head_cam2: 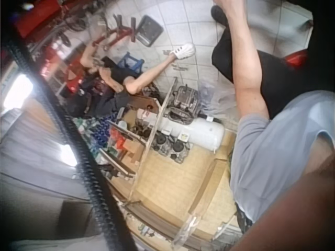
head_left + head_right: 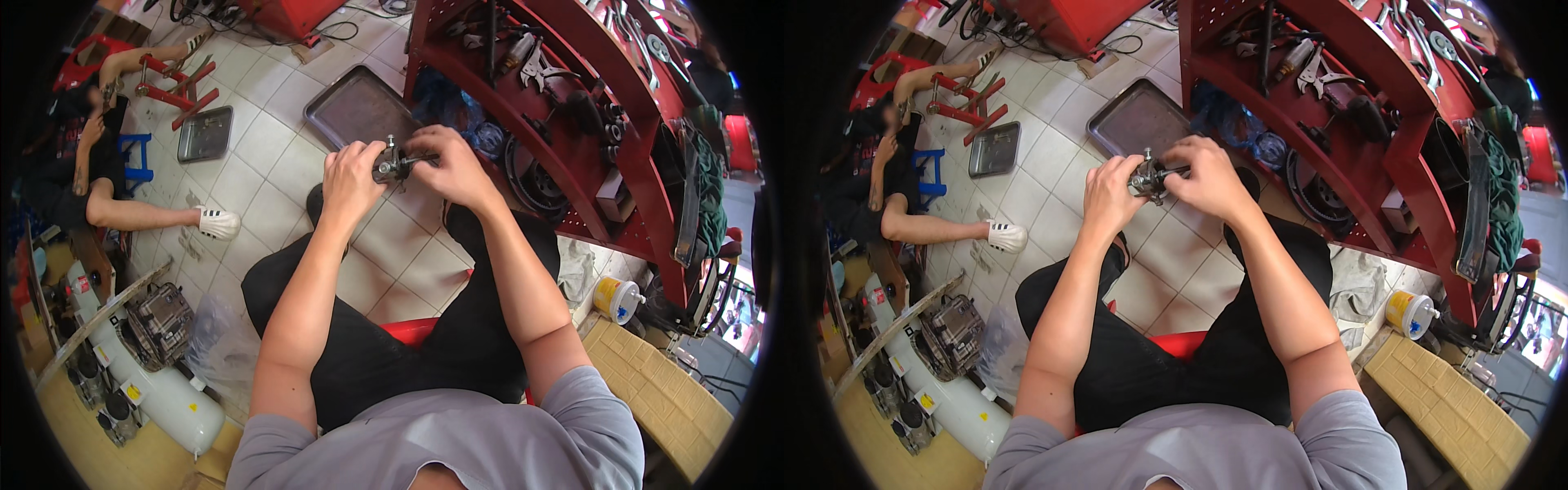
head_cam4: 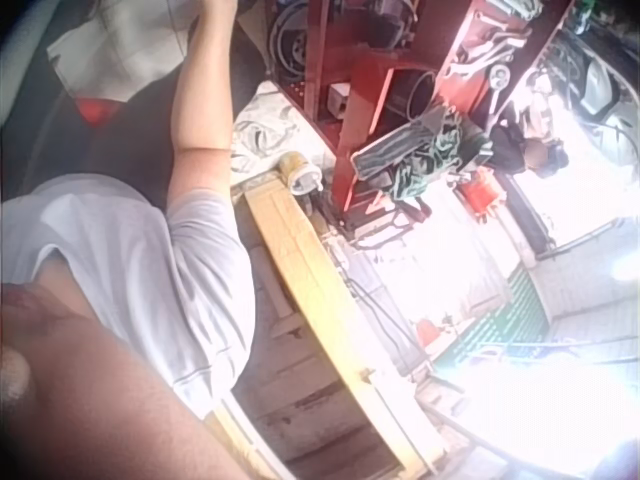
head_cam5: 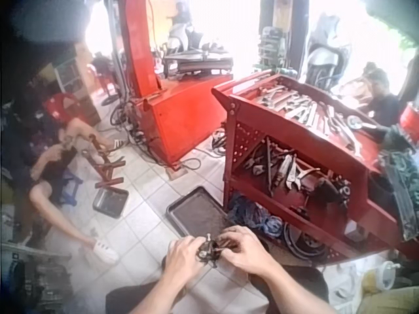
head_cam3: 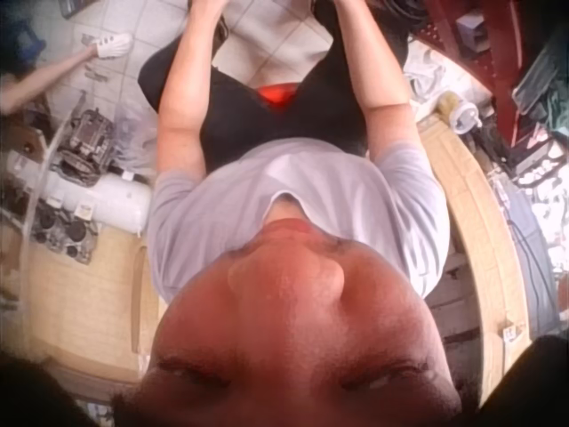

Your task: The person sits in a workshop and assembles a small mechanical component, likely a carburetor, by hand. They manipulate various small parts, including a central shaft and a circular housing, fitting them together and adjusting the assembly throughout the clip.

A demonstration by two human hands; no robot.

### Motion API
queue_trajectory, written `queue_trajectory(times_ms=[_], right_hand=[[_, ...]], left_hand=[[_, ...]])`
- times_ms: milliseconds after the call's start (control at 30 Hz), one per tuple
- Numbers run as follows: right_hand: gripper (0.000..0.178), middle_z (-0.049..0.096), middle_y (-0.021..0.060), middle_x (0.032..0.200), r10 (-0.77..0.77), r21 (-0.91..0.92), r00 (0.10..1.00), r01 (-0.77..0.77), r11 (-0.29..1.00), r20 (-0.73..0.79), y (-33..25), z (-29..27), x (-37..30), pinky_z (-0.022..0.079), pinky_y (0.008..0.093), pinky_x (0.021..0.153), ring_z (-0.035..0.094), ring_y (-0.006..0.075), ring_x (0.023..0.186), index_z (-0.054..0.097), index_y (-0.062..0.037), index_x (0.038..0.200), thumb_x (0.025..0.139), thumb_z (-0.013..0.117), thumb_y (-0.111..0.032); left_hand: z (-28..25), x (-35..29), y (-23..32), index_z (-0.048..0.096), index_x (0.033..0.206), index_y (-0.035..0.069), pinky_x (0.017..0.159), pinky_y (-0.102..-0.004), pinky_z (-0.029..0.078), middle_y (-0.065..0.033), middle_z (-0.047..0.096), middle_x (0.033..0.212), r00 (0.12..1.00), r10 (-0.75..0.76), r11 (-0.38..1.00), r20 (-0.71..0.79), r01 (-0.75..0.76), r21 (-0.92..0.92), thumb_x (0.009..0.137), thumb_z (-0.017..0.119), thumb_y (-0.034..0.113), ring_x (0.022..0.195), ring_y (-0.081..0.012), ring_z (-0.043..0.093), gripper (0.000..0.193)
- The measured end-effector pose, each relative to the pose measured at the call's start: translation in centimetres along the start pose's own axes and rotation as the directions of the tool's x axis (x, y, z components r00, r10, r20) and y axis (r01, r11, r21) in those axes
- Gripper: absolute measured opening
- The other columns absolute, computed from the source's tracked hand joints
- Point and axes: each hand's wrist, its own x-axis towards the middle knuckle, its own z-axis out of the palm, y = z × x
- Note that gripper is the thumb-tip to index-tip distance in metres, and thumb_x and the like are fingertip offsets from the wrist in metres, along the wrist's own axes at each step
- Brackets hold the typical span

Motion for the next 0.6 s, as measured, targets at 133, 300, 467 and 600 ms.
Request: queue_trajectory(times_ms=[133,300,467,600], right_hand=[[0.025,0.063,0.0188,0.113,0.039,0.091,0.999,-0.037,0.995,-0.019,-0.7,0.0,0.0,0.047,0.0394,0.096,0.059,0.0321,0.108,0.071,0.0002,0.094,0.075,0.062,-0.013],[0.024,0.066,0.017,0.106,-0.067,-0.138,0.991,0.051,0.989,-0.113,0.2,0.9,-0.2,0.047,0.0408,0.092,0.06,0.034,0.104,0.071,-0.0027,0.084,0.071,0.063,-0.021],[0.028,0.067,0.0165,0.11,0.067,0.086,0.992,-0.058,0.995,-0.108,-0.7,0.1,0.3,0.045,0.0431,0.095,0.06,0.0337,0.107,0.074,-0.0049,0.089,0.071,0.062,-0.024],[0.023,0.065,0.0187,0.112,-0.099,-0.155,0.992,0.087,0.984,-0.075,-0.5,0.5,-0.2,0.048,0.0407,0.094,0.061,0.034,0.107,0.071,-0.0006,0.089,0.074,0.065,-0.017]], left_hand=[[0.2,-0.2,-0.2,0.065,0.111,0.013,0.083,-0.0399,0.041,-0.004,0.065,0.095,1.0,-0.015,1.0,0.002,0.015,0.006,0.06,0.087,0.012,0.096,-0.0264,0.062,0.055],[0.2,-0.2,-0.1,0.064,0.112,0.014,0.084,-0.0398,0.041,-0.0042,0.065,0.096,1.0,-0.025,1.0,0.015,0.025,0.003,0.059,0.087,0.011,0.097,-0.0261,0.062,0.058],[0.1,-0.1,-0.1,0.064,0.112,0.013,0.083,-0.0395,0.042,-0.0041,0.065,0.097,1.0,-0.021,1.0,0.015,0.021,0.007,0.059,0.087,0.011,0.097,-0.0259,0.063,0.057],[0.2,-0.1,-0.3,0.064,0.111,0.013,0.083,-0.0392,0.042,-0.0038,0.066,0.097,1.0,-0.014,1.0,0.004,0.014,0.001,0.059,0.087,0.01,0.097,-0.0258,0.063,0.057]])
